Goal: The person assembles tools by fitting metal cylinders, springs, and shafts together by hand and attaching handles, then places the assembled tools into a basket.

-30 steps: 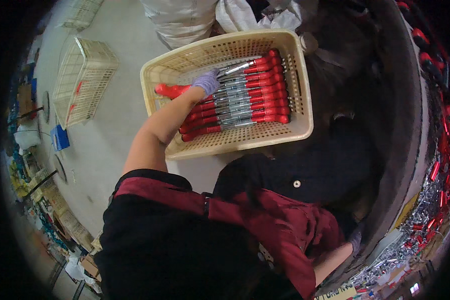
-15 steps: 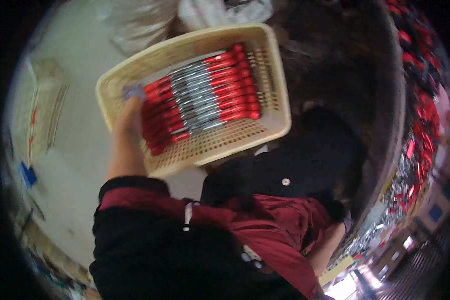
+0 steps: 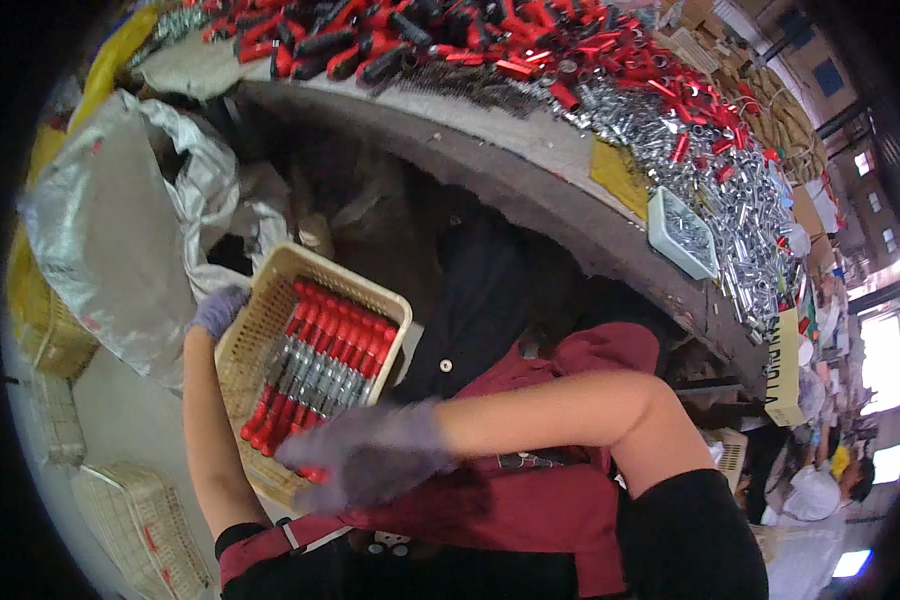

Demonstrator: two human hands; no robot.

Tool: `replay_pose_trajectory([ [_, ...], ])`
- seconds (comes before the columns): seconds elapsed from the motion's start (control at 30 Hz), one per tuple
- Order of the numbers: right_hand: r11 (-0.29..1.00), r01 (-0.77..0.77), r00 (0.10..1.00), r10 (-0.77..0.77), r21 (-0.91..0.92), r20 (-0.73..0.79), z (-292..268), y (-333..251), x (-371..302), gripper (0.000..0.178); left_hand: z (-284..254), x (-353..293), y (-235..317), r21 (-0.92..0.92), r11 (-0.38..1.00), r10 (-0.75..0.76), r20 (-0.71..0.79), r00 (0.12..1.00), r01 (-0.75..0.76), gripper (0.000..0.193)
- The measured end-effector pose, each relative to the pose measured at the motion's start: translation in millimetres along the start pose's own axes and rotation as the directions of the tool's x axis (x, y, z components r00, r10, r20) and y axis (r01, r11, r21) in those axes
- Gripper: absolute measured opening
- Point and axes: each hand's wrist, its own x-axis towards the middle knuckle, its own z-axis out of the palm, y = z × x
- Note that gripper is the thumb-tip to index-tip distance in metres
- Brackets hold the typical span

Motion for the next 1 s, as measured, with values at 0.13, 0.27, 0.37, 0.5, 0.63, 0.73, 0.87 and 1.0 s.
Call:
replay_pose_trajectory([
  [0.13, 0.98, 0.097, 0.99, -0.076, -0.172, 0.123, 30, -34, -9, 0.042, -97, -15, 88, 0.079, 0.982, 0.189, -0.265, 0.945, -0.174, 0.045],
  [0.27, 0.922, 0.293, 0.954, -0.298, -0.253, 0.02, 28, -36, -36, 0.029, -130, -48, 155, 0.338, 0.886, 0.421, -0.301, 0.856, -0.317, 0.041],
  [0.37, 0.726, 0.672, 0.717, -0.687, -0.147, -0.114, 38, -16, -28, 0.024, -124, -72, 225, 0.274, 0.898, 0.41, -0.231, 0.882, -0.345, 0.043],
  [0.5, 0.28, 0.945, 0.273, -0.96, -0.171, -0.065, 17, -50, -71, 0.011, -108, -76, 303, 0.165, 0.634, 0.739, -0.415, 0.53, -0.755, 0.034],
  [0.63, -0.038, 0.841, -0.058, -0.998, -0.54, -0.02, -4, -91, -140, 0.018, -33, -62, 449, -0.392, 0.505, 0.686, -0.36, 0.633, -0.769, 0.031],
  [0.73, -0.128, 0.881, -0.14, -0.99, -0.455, 0.008, 20, -96, -159, 0.026, 10, -66, 539, -0.24, 0.462, 0.85, -0.154, 0.504, -0.854, 0.032],
  [0.87, 0.324, 0.463, 0.255, -0.94, -0.825, -0.226, -27, -3, -265, 0.017, 62, -62, 644, -0.16, 0.383, 0.917, 0.185, 0.354, -0.91, 0.033],
  [1.0, 0.767, -0.479, 0.348, -0.28, -0.426, -0.895, -67, 121, -406, 0.013, 86, -33, 712, -0.192, 0.364, 0.897, 0.336, 0.288, -0.911, 0.035],
])
